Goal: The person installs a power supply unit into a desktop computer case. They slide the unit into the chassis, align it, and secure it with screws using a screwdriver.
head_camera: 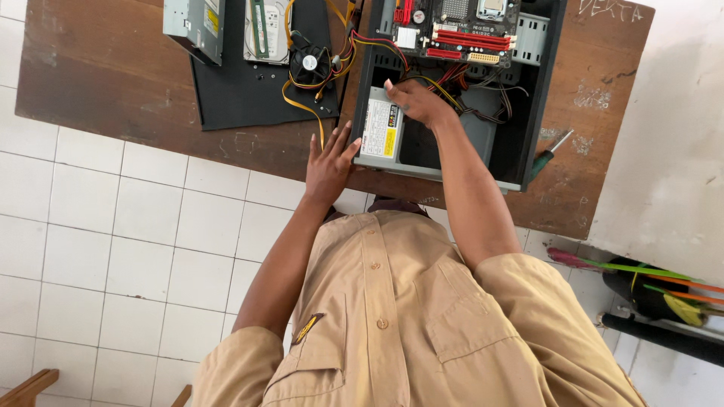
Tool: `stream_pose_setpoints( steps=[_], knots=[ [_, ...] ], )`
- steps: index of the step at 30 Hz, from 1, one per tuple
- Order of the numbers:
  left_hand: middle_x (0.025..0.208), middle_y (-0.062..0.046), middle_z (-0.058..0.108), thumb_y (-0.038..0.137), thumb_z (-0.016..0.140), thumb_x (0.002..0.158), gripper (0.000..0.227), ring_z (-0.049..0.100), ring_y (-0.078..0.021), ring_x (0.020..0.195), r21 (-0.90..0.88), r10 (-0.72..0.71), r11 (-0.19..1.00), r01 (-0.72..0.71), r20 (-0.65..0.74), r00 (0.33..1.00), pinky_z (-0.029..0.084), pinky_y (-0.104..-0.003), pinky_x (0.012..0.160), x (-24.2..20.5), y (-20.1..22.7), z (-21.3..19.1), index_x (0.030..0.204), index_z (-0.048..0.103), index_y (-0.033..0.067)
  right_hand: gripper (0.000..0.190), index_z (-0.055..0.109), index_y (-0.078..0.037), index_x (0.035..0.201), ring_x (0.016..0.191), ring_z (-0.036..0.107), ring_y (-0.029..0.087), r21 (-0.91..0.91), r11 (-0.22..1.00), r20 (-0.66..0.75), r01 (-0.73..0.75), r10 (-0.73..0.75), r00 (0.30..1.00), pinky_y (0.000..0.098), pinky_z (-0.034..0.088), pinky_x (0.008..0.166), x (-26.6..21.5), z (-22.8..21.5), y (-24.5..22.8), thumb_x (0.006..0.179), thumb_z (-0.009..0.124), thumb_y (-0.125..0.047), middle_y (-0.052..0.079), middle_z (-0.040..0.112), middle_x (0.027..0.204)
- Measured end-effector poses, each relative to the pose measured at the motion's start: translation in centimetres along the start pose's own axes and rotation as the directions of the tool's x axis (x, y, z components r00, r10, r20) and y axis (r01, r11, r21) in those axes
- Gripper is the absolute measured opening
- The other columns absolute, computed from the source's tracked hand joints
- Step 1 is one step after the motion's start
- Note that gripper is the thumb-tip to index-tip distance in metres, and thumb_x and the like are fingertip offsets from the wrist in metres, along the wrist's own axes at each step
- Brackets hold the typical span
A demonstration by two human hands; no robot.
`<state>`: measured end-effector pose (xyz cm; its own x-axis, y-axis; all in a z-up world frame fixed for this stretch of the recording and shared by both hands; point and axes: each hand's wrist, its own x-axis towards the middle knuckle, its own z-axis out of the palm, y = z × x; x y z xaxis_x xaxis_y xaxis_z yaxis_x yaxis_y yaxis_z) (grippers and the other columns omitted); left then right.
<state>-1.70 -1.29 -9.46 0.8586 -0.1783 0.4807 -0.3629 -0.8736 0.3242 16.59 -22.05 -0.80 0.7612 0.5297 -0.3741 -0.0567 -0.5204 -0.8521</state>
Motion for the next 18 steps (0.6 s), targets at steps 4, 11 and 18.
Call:
stream_pose_setpoints(
  steps=[4,11,18],
  knots=[
    [0.16,-0.018,0.047,0.042,0.077,0.088,0.077,0.06,-0.0426,0.131,0.018,0.023,1.0,-0.023,0.003,1.0,0.035,-0.077,0.104,1.3,-1.6,0.1,0.152,0.039,0.0233,0.07,0.081,-0.019,0.101,0.103,0.069,0.042,-0.015,0.998,-0.059,-0.053,0.052,0.997,0.048,0.052,0.088,0.7,-0.7,-0.1,0.099,0.05,-0.081,0.017,0.075,0.101],
    [0.157,-0.018,0.052,0.039,0.08,0.086,0.078,0.063,-0.0421,0.128,0.0,0.03,1.0,-0.03,0.01,0.999,0.036,-0.075,0.105,3.0,-2.5,-0.5,0.15,0.039,0.0218,0.067,0.07,-0.02,0.073,0.076,0.059,0.025,0.039,0.999,-0.08,-0.01,0.014,0.997,0.04,0.047,0.075,0.6,-1.0,-2.3,0.102,0.049,-0.076,0.006,0.062,0.073],
    [0.155,-0.021,0.052,0.034,0.082,0.087,0.081,0.063,-0.0438,0.127,-0.039,0.049,0.998,-0.048,0.019,0.999,0.035,-0.074,0.107,3.2,-2.7,-0.5,0.152,0.036,0.02,0.067,0.059,-0.022,0.064,0.066,0.051,0.021,0.106,0.994,-0.089,0.0,0.009,0.996,0.0374,0.043,0.067,0.7,-1.0,-2.4,0.104,0.048,-0.074,0.004,0.05,0.063]
  ],
)
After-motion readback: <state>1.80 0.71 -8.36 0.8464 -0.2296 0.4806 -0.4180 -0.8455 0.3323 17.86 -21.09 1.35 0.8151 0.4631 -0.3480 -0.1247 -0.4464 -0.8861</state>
